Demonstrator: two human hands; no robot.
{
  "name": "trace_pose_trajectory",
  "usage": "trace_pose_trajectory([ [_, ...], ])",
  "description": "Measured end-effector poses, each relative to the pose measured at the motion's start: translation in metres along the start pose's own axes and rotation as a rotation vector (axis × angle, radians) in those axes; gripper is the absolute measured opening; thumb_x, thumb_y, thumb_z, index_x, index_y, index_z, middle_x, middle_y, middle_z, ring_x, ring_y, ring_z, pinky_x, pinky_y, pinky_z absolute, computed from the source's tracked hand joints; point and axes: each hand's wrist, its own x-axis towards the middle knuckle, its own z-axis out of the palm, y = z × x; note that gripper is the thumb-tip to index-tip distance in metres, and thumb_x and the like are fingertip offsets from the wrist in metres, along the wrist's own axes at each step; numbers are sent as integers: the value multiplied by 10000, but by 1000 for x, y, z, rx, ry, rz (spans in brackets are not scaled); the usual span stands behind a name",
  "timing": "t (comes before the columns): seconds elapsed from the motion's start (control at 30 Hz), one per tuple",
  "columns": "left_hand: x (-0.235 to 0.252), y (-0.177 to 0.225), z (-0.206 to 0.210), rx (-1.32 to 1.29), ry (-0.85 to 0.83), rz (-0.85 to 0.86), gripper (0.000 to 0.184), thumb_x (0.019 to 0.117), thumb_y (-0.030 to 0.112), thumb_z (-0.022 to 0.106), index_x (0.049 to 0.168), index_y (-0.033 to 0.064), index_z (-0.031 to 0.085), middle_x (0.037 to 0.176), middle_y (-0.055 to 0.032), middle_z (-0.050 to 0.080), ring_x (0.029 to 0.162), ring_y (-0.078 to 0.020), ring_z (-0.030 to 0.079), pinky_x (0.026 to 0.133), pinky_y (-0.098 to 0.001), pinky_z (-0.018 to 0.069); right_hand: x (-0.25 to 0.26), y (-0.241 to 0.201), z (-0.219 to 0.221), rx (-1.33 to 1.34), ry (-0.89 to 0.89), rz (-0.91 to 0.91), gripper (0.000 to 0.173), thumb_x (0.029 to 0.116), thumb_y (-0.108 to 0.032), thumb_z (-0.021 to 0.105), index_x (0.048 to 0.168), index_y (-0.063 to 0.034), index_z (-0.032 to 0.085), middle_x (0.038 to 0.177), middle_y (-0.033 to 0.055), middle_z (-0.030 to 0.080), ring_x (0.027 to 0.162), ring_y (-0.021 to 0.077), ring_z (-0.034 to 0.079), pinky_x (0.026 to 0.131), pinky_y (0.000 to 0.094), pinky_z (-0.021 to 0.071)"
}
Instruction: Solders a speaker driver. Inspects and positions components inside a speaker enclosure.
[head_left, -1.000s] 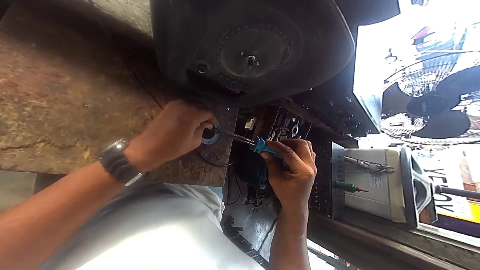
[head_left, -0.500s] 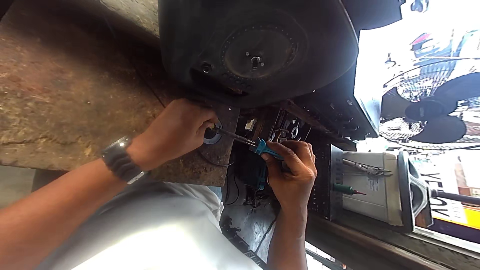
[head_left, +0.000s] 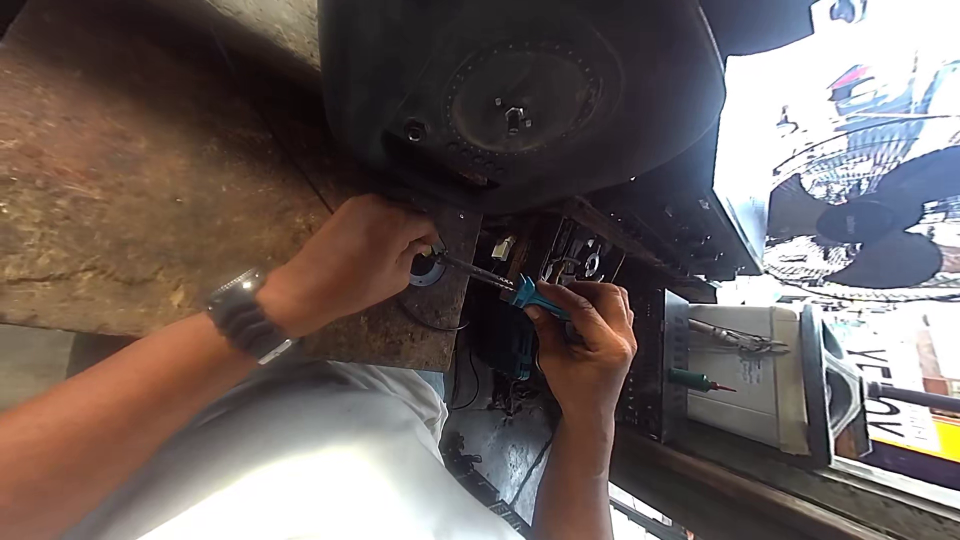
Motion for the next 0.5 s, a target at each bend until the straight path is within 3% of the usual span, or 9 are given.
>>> trace_pose_trajectory([
  [0.5,0,0,0,7,1,7,207,1003,130,564,1015,143,770,865,-3,722,818,-141,690,744,-363,561,0,0,1,5,0,-10,213,890,-237,800,1099,-197,810,1050,52,671,1021,199,599,889,414,457],
])
